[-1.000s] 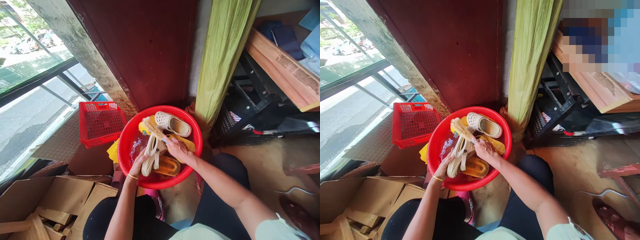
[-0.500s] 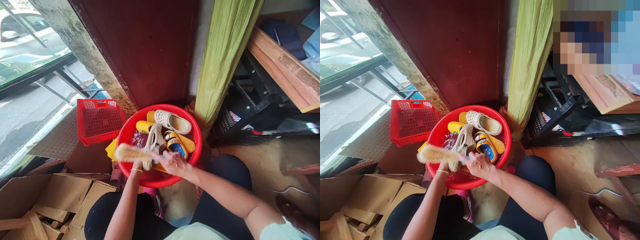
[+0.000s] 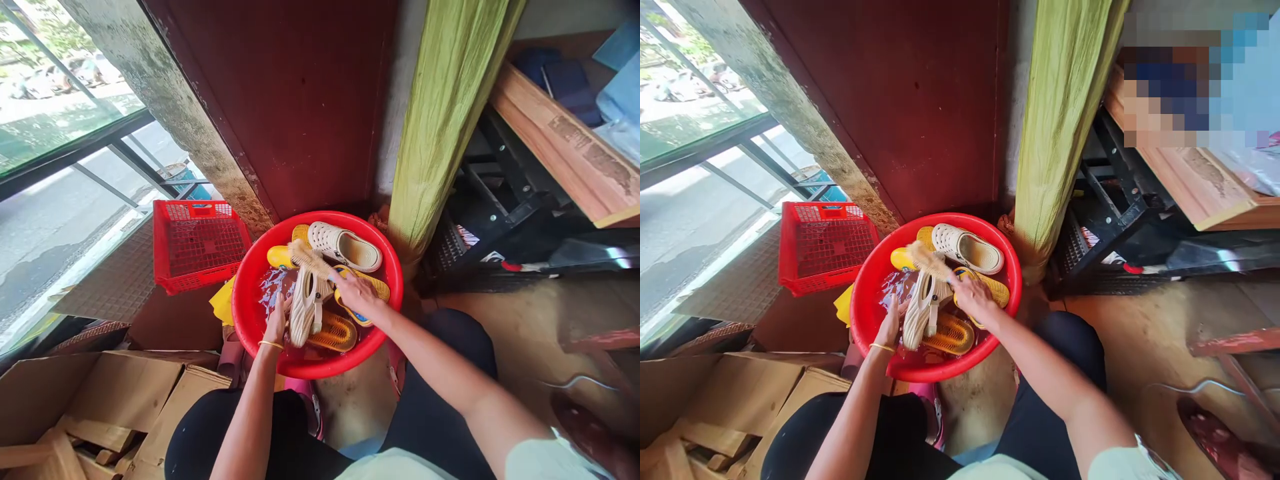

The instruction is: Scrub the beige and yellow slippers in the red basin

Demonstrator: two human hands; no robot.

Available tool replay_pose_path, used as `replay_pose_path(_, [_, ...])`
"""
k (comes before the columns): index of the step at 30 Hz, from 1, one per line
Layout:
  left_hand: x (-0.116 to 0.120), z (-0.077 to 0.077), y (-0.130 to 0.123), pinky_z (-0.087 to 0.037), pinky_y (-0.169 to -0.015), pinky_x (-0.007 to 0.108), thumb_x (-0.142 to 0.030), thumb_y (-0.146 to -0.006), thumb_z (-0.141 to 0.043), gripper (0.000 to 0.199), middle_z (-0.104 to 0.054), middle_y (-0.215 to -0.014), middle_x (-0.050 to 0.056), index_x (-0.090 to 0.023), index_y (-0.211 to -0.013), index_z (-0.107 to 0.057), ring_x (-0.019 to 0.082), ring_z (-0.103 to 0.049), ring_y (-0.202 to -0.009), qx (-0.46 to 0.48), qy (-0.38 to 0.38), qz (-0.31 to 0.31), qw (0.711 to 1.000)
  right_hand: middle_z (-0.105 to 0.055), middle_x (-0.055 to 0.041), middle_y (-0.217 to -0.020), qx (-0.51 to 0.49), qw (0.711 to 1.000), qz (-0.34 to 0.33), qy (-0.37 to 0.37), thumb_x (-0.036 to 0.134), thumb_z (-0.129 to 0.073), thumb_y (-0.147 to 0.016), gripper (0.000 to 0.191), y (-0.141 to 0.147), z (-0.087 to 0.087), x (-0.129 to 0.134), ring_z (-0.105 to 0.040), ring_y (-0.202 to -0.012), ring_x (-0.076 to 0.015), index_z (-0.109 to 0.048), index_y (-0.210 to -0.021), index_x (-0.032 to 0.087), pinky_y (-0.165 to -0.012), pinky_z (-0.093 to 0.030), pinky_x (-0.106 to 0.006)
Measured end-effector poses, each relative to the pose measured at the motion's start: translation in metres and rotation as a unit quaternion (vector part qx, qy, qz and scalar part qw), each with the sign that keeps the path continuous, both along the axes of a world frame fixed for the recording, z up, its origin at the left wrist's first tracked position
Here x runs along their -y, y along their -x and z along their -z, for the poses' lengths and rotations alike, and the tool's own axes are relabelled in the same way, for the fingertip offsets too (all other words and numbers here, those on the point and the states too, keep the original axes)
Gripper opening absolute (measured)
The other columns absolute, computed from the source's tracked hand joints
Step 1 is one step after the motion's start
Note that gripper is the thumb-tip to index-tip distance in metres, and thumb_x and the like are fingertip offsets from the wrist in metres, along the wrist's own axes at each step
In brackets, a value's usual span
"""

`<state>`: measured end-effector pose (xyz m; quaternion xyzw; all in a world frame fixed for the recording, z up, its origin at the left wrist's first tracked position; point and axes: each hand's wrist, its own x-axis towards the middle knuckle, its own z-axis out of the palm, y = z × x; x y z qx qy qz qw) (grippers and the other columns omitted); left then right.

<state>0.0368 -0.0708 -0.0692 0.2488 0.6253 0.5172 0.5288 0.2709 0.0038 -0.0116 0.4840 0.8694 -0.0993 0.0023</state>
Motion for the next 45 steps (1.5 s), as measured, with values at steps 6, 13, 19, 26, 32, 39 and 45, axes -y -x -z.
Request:
replay_pose_path(6, [0.005, -0.001, -0.011, -0.047, -0.107, 0.046, -0.054, -0.069, -0.083, 0.064, -0.075, -0.122, 0.013, -0.019, -0.122, -0.073, 0.035, -0.065, -0.121, 0.005, 0.013, 0.113, 0.994, -0.072, -0.0158, -0.112, -0.034, 0.999, 0.024, -0.001, 0.021, -0.032, -0.103, 0.054, -0.001, -0.006, -0.023, -0.07, -0.095, -0.0267, -0.04, -0.157, 0.023, -0.079, -0.052, -0.035])
replay_pose_path(13, [0.006, 0.011, 0.009, -0.048, -0.107, 0.042, -0.024, -0.078, -0.064, 0.05, -0.071, -0.129, 0.011, -0.019, -0.128, -0.067, 0.03, -0.064, -0.124, -0.312, 0.066, 0.02, 0.948, -0.072, -0.0177, -0.115, -0.01, 0.999, -0.015, 0.033, 0.023, -0.035, -0.102, 0.053, 0.003, -0.005, 0.002, -0.07, -0.098, -0.0269, -0.043, -0.155, 0.019, -0.083, -0.051, -0.036])
replay_pose_path(19, [0.012, 0.0, 0.0, -0.047, -0.11, 0.038, -0.031, -0.101, -0.038, 0.042, -0.07, -0.129, 0.013, -0.017, -0.129, -0.065, 0.024, -0.064, -0.125, -0.562, -0.046, 0.008, 0.826, -0.074, -0.0144, -0.108, -0.028, 0.999, -0.027, 0.02, 0.028, -0.031, -0.104, 0.051, -0.011, 0.0, 0.0, -0.07, -0.096, -0.0264, -0.046, -0.152, 0.02, -0.081, -0.052, -0.035])
replay_pose_path(26, [0.006, -0.004, -0.014, -0.052, -0.098, 0.045, -0.039, -0.093, -0.058, 0.059, -0.067, -0.134, 0.02, -0.012, -0.145, -0.049, 0.033, -0.067, -0.12, -0.656, 0.08, 0.146, 0.736, -0.074, -0.0161, -0.112, -0.007, 0.998, -0.029, 0.05, 0.024, -0.038, -0.1, 0.057, -0.004, 0.004, 0.006, -0.072, -0.094, -0.0267, -0.039, -0.157, 0.021, -0.082, -0.053, -0.036])
replay_pose_path(32, [-0.009, -0.005, 0.006, -0.053, -0.092, 0.041, -0.026, -0.096, -0.046, 0.039, -0.073, -0.126, 0.015, -0.022, -0.13, -0.065, 0.031, -0.069, -0.117, -0.627, 0.202, 0.184, 0.73, -0.075, -0.0174, -0.109, -0.014, 0.997, -0.03, 0.072, 0.02, -0.039, -0.098, 0.058, 0.001, 0.005, 0.01, -0.073, -0.09, -0.0285, -0.042, -0.155, 0.015, -0.081, -0.055, -0.039])
replay_pose_path(39, [-0.018, 0.017, 0.018, -0.054, -0.087, 0.037, -0.031, -0.094, -0.05, 0.035, -0.074, -0.122, 0.019, -0.02, -0.118, -0.072, 0.032, -0.071, -0.114, -0.584, 0.256, 0.237, 0.733, -0.073, -0.0183, -0.114, -0.028, 0.996, -0.032, 0.079, 0.02, -0.038, -0.098, 0.056, 0.003, 0.003, 0.008, -0.072, -0.101, -0.0304, -0.046, -0.153, 0.019, -0.088, -0.054, -0.041])
replay_pose_path(45, [-0.02, 0.016, 0.012, -0.053, -0.083, 0.035, -0.031, -0.094, -0.05, 0.032, -0.075, -0.118, 0.02, -0.018, -0.114, -0.072, 0.032, -0.072, -0.111, -0.58, 0.264, 0.239, 0.733, -0.075, -0.0178, -0.11, -0.011, 0.997, -0.031, 0.076, 0.02, -0.041, -0.097, 0.055, 0.009, 0.008, 0.007, -0.072, -0.096, -0.028, -0.048, -0.151, 0.017, -0.082, -0.055, -0.035])
